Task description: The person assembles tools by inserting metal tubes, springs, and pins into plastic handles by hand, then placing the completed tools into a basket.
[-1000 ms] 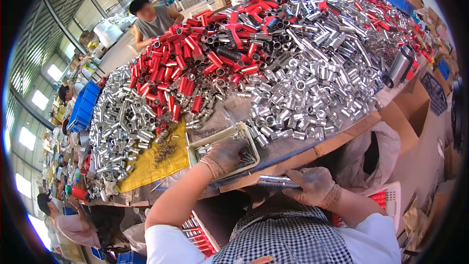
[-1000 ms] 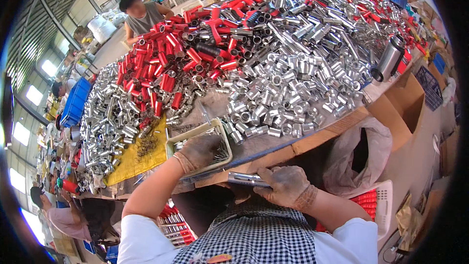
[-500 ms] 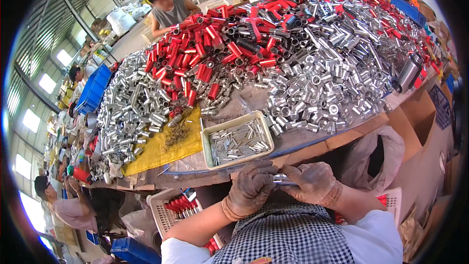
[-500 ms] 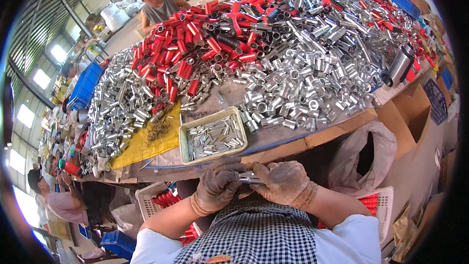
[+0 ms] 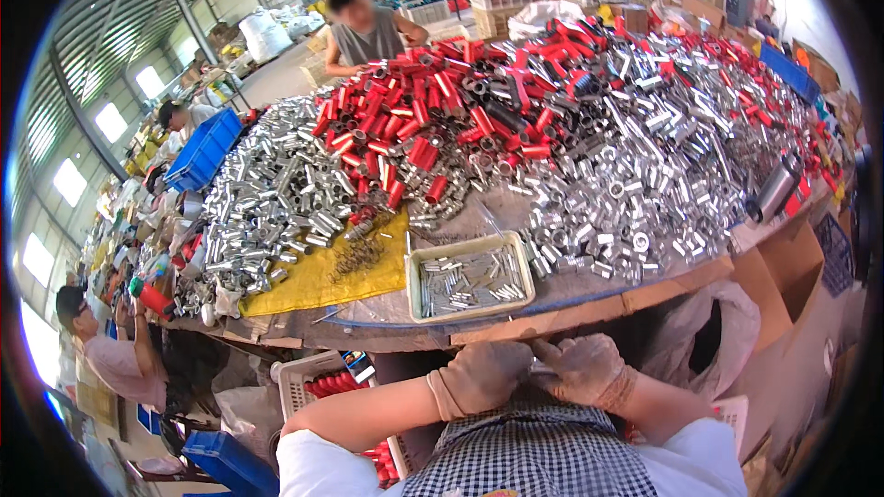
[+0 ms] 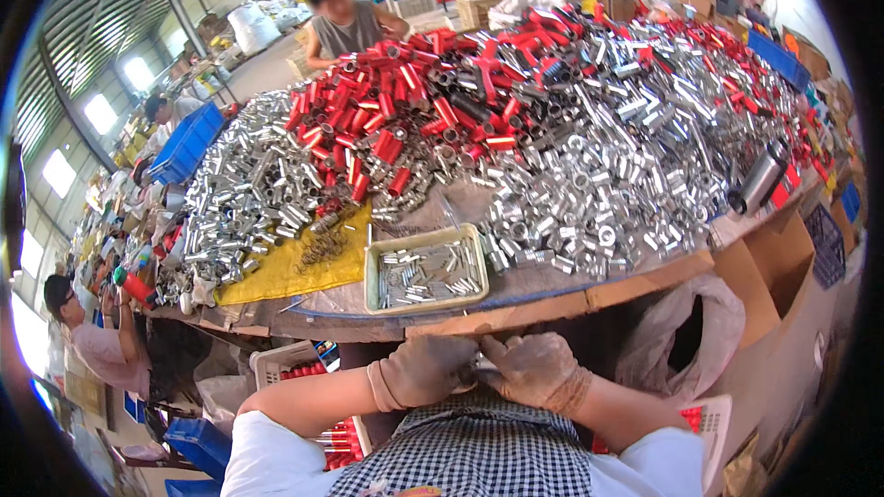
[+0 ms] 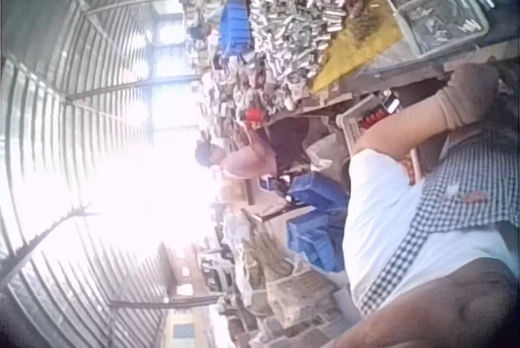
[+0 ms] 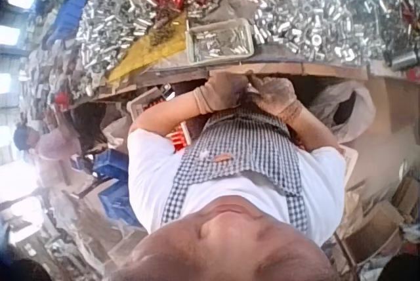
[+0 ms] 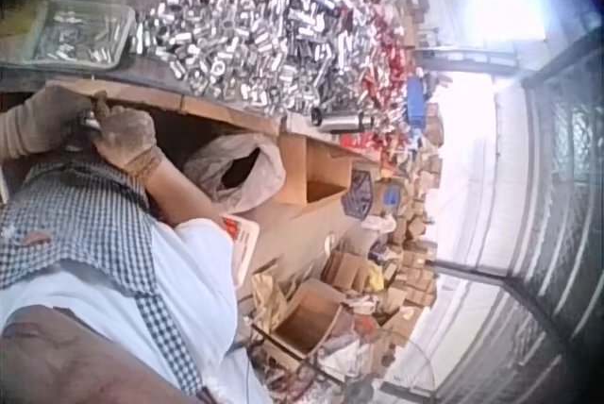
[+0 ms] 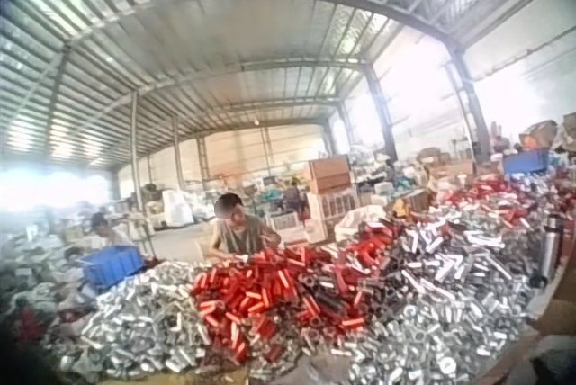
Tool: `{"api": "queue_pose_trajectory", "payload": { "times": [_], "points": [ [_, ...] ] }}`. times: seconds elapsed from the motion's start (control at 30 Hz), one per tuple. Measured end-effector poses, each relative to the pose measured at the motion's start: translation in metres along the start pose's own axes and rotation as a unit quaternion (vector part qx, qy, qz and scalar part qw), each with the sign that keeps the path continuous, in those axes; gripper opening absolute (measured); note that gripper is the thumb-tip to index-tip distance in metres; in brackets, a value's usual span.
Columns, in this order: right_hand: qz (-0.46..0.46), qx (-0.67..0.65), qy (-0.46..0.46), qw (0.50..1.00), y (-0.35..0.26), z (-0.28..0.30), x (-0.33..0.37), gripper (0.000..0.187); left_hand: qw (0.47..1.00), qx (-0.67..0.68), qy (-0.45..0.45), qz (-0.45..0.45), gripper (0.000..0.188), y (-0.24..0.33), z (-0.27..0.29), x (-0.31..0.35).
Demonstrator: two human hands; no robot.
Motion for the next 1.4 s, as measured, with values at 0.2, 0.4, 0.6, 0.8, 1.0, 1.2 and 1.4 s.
{"api": "queue_pose_trajectory", "payload": {
  "times": [0.2, 0.4, 0.6, 0.8, 1.0, 1.2, 1.4],
  "points": [
    [0.098, -0.005, 0.034, 0.995, -0.012, 0.012, 0.004, 0.051, 0.857, 0.418, -0.137, 0.269, 0.035, -0.036, -0.028, 0.019],
    [0.084, -0.014, 0.053, 0.995, -0.003, 0.014, -0.006, 0.064, 0.896, 0.32, -0.099, 0.293, 0.047, -0.03, -0.003, 0.013],
    [0.075, -0.025, 0.05, 0.996, -0.004, 0.008, -0.017, 0.066, 0.93, 0.279, -0.09, 0.224, 0.046, -0.04, -0.005, 0.003],
    [0.006, -0.082, 0.035, 0.996, 0.013, 0.0, -0.018, 0.065, 0.94, 0.274, -0.091, 0.181, 0.059, -0.041, 0.016, -0.015],
    [-0.048, -0.183, -0.151, 0.97, 0.033, -0.031, -0.001, 0.068, 0.979, 0.194, -0.024, 0.061, 0.04, -0.038, 0.025, -0.016],
    [-0.154, -0.302, -0.089, 0.936, 0.041, -0.018, 0.01, 0.051, 0.964, 0.251, -0.061, 0.063, 0.04, -0.08, 0.027, -0.064],
    [-0.26, -0.45, -0.007, 0.854, 0.052, -0.036, 0.031, 0.044, 0.905, -0.246, 0.228, 0.263, 0.074, -0.236, 0.058, -0.138]
  ]
}}
Point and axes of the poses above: each hand's wrist, its own x-axis away from the middle knuckle, its own z-axis out of the back of the hand, y = z × x, the point moved 6 cm from there along -x, towards the middle knuckle, and after that the axes turned 15 degrees about y, right-handed, at the moved point
